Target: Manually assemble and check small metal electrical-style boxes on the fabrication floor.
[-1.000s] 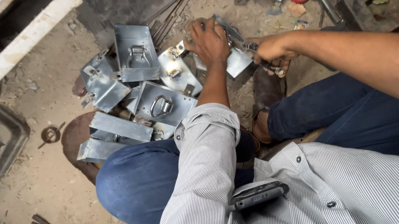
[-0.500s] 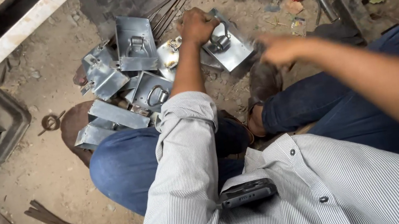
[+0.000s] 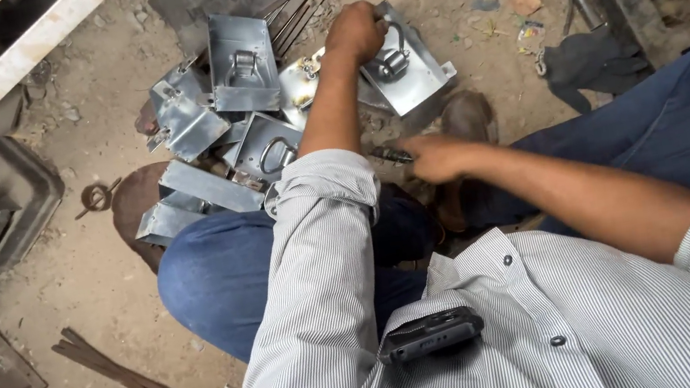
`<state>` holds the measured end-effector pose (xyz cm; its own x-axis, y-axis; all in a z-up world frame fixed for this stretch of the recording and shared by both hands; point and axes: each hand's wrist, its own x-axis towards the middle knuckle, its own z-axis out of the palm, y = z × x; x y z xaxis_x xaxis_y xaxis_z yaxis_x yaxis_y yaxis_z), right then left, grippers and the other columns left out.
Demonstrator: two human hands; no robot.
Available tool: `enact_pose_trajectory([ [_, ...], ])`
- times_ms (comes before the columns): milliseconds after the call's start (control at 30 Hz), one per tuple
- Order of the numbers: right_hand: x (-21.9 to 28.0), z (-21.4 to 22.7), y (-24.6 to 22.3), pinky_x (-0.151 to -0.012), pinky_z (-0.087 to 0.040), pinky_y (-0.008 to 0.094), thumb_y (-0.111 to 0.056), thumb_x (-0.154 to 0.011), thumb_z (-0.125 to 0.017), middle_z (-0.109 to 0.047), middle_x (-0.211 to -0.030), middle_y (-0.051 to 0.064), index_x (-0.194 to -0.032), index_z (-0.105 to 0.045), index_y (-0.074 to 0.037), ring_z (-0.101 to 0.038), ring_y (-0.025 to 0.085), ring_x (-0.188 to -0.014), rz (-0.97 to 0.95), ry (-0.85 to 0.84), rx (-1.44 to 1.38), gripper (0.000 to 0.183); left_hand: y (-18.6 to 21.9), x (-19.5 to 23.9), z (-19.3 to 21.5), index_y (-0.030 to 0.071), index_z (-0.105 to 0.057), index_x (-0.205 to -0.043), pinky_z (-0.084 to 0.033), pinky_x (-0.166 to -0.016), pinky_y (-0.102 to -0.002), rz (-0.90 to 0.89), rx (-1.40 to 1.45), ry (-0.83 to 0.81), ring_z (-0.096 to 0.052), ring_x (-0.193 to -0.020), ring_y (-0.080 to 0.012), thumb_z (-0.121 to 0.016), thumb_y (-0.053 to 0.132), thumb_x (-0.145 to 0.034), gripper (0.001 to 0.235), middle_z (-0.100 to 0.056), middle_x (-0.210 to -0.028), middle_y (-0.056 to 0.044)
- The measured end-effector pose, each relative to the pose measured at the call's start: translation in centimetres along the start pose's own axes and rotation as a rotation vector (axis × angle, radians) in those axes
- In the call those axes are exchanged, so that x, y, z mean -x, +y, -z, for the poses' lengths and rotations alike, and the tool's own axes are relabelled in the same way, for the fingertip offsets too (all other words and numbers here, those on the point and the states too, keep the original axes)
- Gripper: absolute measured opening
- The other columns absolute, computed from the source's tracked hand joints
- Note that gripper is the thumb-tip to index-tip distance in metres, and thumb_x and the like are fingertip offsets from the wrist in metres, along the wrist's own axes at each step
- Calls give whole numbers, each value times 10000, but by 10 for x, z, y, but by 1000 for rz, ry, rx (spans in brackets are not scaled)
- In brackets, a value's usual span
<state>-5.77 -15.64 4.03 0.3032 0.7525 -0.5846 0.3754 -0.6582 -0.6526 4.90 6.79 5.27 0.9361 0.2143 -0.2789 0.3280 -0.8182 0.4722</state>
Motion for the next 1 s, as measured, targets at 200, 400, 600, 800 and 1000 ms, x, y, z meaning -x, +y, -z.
enact_pose_trajectory([
  [200, 22, 40, -15, -1063, -488, 455, -261, -882, -653, -636, -1352, 251, -1557, -416, -132, -620, 393, -1265, -123, 139, -16, 727, -4, 13, -2, 89, -774, -1046, -521, -923, -455, -2, 83, 96, -689, -1040, -365, -777, 323, -832, 317, -731, -1067, -190],
  [400, 29, 43, -7, -1051, -482, 470, -249, -883, -668, -640, -1315, 264, -1527, -461, -148, -619, 402, -1242, -68, 78, 120, 684, -20, 8, -19, 171, -726, -1044, -551, -1003, -377, -44, 291, -252, -767, -988, -255, -858, 322, -738, 366, -830, -1017, -94],
  [600, 10, 47, 1, -1004, -537, 467, -250, -820, -689, -726, -1253, 187, -1500, -501, -213, -698, 368, -1157, -29, -57, -159, 706, 21, 36, 13, 191, -738, -688, 63, -1227, -571, -67, 77, -186, -279, -1489, -212, -885, 356, -711, 222, -498, -1505, 38],
  [800, -6, 8, 17, -1057, -471, 452, -147, -803, -687, -597, -1417, 167, -1474, -535, -202, -604, 368, -1256, 107, 6, 142, 690, 26, 27, 20, 193, -744, -737, 109, -1246, -582, -53, -70, -160, -112, -1585, -225, -844, 423, -761, 252, -441, -1581, 39],
  [1000, 33, 29, -35, -1065, -473, 446, -215, -851, -683, -625, -1346, 198, -1470, -499, -168, -598, 355, -1259, 106, -184, 196, 648, 5, 20, 11, 169, -718, -990, 23, -1230, -595, 13, -24, -105, -281, -1488, -255, -786, 414, -856, 288, -451, -1495, -87],
])
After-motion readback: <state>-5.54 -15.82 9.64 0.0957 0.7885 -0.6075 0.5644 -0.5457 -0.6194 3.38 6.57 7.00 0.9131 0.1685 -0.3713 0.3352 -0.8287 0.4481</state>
